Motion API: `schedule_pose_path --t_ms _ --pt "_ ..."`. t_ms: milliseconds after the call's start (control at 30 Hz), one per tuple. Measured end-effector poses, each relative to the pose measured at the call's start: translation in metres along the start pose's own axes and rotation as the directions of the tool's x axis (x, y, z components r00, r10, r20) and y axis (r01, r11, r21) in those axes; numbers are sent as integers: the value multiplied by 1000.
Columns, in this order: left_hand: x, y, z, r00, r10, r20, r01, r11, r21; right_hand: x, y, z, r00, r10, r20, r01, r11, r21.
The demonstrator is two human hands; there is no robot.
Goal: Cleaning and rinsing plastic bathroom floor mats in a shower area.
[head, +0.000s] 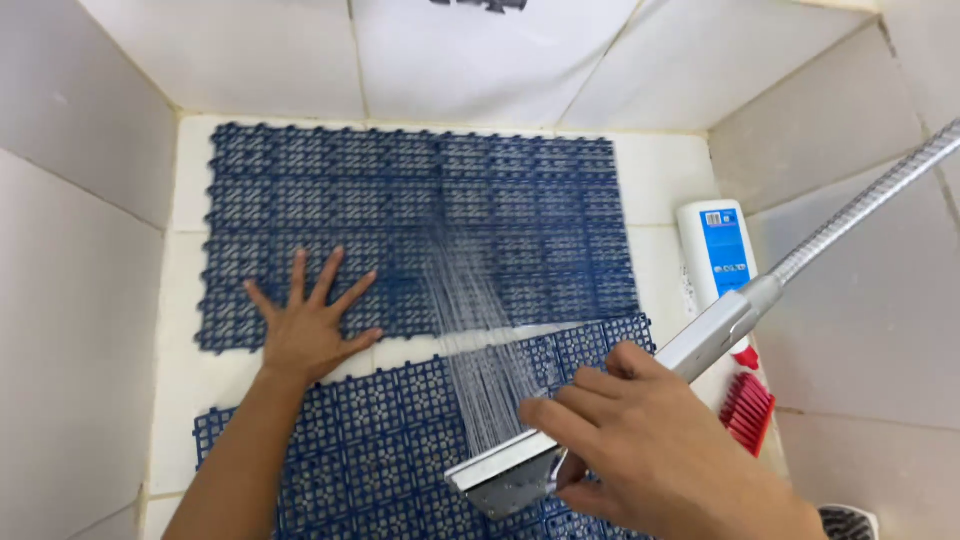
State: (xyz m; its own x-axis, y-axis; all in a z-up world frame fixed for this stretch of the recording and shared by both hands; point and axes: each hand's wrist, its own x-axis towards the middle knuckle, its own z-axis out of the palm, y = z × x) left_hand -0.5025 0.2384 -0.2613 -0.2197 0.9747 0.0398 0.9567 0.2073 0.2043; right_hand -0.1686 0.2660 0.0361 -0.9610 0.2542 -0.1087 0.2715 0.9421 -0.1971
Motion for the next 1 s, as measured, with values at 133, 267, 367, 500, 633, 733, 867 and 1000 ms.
schedule_pose_path --t_ms 133,267,367,500,633,733,867,1000 --pt "9 -6 4 997 -59 50 57 998 32 -37 9 1 985 88 148 -93 995 25" --pt "12 -8 9 999 -19 32 19 1000 -6 -48 1 0 990 87 109 -90 996 25" --pt "10 14 -9 981 -122 153 120 993 16 -52 -6 -13 998 57 35 -58 997 46" --pt "-71 97 12 942 -4 -336 -53 986 -161 -73 -15 -24 942 152 298 -186 979 88" --pt "-167 174 9 955 95 282 -20 966 -259 -103 -25 -2 954 36 298 -64 994 84" --pt "-164 157 33 950 212 -227 -259 944 -202 -113 -29 4 885 13 465 2 1000 -31" --pt "-166 120 22 955 240 -173 -267 951 -156 -124 -39 4 949 -79 305 90 996 -20" --pt "-161 111 19 949 238 -209 -267 956 -120 -124 -50 4 968 -138 211 136 990 21"
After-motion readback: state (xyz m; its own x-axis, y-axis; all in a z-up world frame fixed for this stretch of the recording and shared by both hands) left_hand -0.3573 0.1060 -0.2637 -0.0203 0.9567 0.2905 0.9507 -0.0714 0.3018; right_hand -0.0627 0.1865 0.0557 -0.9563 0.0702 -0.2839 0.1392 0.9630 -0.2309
